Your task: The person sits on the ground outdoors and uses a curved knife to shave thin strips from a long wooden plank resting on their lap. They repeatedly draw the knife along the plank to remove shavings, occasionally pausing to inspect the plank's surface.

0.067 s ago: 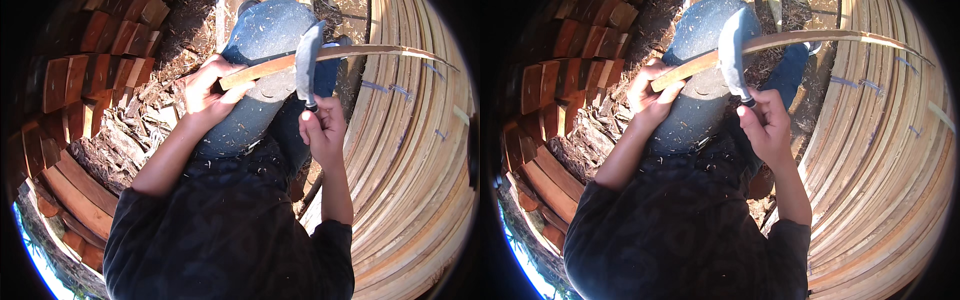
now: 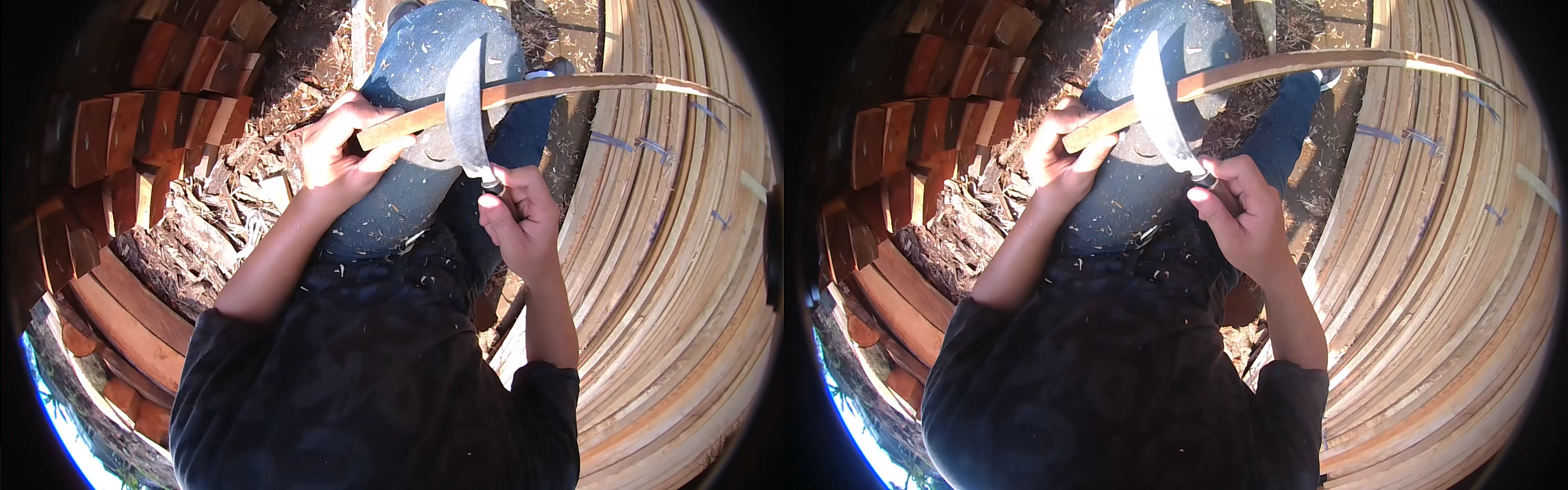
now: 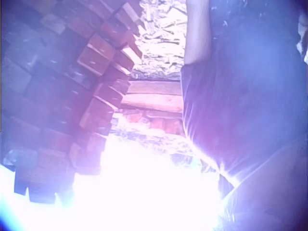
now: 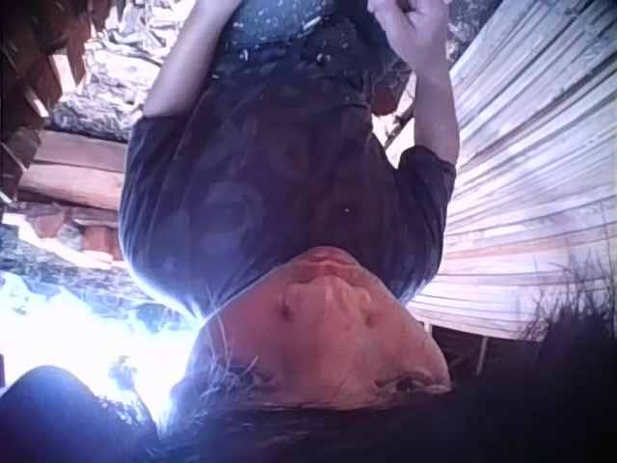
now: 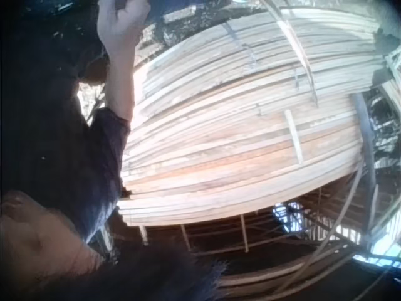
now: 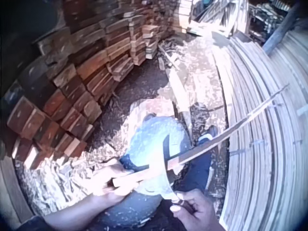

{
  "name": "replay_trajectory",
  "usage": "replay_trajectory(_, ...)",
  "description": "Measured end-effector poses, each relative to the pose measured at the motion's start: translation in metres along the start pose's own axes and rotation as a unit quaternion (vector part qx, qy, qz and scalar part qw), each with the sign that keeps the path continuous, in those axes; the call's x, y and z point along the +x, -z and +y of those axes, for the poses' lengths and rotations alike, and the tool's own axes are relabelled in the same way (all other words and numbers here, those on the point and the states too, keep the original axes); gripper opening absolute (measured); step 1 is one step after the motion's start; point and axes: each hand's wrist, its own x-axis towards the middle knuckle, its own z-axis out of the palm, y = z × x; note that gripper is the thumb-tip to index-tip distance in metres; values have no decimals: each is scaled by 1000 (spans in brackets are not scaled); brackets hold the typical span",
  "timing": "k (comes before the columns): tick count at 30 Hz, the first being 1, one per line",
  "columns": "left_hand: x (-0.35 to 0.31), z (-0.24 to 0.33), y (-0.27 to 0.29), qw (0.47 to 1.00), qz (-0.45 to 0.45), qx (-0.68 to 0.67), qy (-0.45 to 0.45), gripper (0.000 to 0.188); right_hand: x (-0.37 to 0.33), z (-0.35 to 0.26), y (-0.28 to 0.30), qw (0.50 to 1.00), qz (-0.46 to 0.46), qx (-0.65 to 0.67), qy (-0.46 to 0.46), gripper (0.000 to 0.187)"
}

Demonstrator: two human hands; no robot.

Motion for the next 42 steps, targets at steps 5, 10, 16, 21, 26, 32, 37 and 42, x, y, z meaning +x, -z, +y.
replay_trajectory(5, 0, 3, -1, 1000, 2, 10, -9, 24, 6, -14, 5, 988, 129, 88, -15, 28)
replay_trajectory(10, -2, 3, 0, 1000, -3, 6, 2, 24, 2, -13, -6, 958, 204, 200, 32, 29)
replay_trajectory(16, 0, 6, 4, 999, -14, 26, 11, 23, -12, 0, 1, 985, 91, 142, -22, 23)
replay_trajectory(21, -1, 10, 2, 999, 3, -37, 38, 22, -18, 3, -16, 946, 164, 271, -74, 18)
replay_trajectory(26, -1, 51, 3, 993, -97, -18, 60, 25, -15, 9, -17, 922, 250, 293, -41, 13)
replay_trajectory(32, -31, 100, -10, 965, -192, 3, 179, 25, -2, 6, -10, 883, 326, 337, 14, 19)
replay_trajectory(37, -25, 103, -3, 885, -416, 155, 144, 32, -19, 2, -12, 825, 306, 474, 47, 30)
replay_trajectory(42, 54, 129, -14, 732, -666, 7, 142, 93, -44, 7, -3, 825, 352, 442, -16, 36)
